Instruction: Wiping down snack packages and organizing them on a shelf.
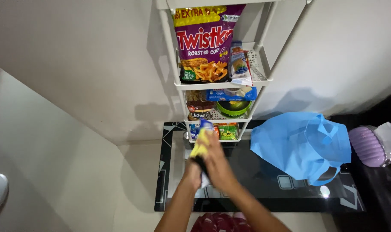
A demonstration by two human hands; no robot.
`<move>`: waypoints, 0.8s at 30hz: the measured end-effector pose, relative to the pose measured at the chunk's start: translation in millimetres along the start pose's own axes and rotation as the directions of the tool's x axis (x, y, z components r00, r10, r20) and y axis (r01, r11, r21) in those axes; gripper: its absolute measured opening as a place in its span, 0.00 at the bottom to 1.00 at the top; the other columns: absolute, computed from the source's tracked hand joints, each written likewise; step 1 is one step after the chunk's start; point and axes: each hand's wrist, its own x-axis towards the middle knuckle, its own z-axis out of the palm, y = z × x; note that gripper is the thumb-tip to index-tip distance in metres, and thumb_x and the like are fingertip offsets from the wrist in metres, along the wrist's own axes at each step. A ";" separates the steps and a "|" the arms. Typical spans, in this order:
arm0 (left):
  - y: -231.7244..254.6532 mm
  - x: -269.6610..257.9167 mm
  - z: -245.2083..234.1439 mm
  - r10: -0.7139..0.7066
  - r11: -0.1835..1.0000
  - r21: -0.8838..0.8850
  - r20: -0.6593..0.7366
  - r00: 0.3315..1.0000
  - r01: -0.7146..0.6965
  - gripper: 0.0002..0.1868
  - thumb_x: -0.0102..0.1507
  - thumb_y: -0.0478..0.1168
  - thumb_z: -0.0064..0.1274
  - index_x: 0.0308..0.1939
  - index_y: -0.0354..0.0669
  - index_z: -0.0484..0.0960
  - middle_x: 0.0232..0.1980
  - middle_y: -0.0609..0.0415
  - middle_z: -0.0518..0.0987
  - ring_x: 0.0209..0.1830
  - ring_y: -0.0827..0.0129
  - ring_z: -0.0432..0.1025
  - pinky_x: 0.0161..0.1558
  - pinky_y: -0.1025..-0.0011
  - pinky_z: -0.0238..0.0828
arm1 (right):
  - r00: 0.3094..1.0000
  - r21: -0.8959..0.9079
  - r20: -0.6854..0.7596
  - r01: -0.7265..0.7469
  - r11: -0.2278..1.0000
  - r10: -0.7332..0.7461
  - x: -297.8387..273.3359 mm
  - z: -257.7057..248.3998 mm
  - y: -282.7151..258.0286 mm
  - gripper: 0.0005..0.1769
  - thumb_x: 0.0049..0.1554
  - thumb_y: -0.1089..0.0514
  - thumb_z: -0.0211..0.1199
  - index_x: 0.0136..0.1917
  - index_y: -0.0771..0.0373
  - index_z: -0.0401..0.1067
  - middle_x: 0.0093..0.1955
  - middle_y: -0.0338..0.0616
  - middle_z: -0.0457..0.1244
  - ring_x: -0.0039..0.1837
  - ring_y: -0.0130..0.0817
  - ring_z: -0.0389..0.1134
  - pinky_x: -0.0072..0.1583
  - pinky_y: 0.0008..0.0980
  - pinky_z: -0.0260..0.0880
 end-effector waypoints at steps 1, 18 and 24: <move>-8.1 0.5 3.0 -0.002 1.000 0.001 0.001 1.000 0.002 0.30 0.69 0.62 0.39 0.67 0.50 0.73 0.60 0.52 0.79 0.59 0.65 0.75 0.58 0.65 0.75 | 1.000 -0.001 -0.002 -0.002 1.000 0.002 13.6 -10.3 9.2 0.26 0.69 0.53 0.45 0.76 0.63 0.64 0.87 0.57 0.42 0.88 0.58 0.31 0.82 0.52 0.31; -43.7 -22.0 36.8 0.189 0.602 0.718 0.298 0.936 -0.351 0.32 0.68 0.46 0.56 0.73 0.44 0.63 0.46 0.48 0.83 0.35 0.69 0.79 0.38 0.71 0.78 | 0.882 0.003 -0.347 -0.338 0.941 0.318 90.3 -127.0 89.4 0.28 0.63 0.37 0.58 0.48 0.67 0.79 0.36 0.46 0.68 0.36 0.36 0.67 0.42 0.40 0.69; -28.0 -16.6 65.3 0.200 0.848 0.464 0.172 0.965 -0.258 0.28 0.70 0.48 0.45 0.72 0.48 0.61 0.45 0.50 0.78 0.35 0.64 0.77 0.36 0.65 0.80 | 0.677 0.655 -0.126 -0.492 0.573 0.725 61.2 -131.7 25.5 0.31 0.60 0.34 0.49 0.64 0.59 0.65 0.52 0.43 0.65 0.48 0.33 0.67 0.50 0.35 0.70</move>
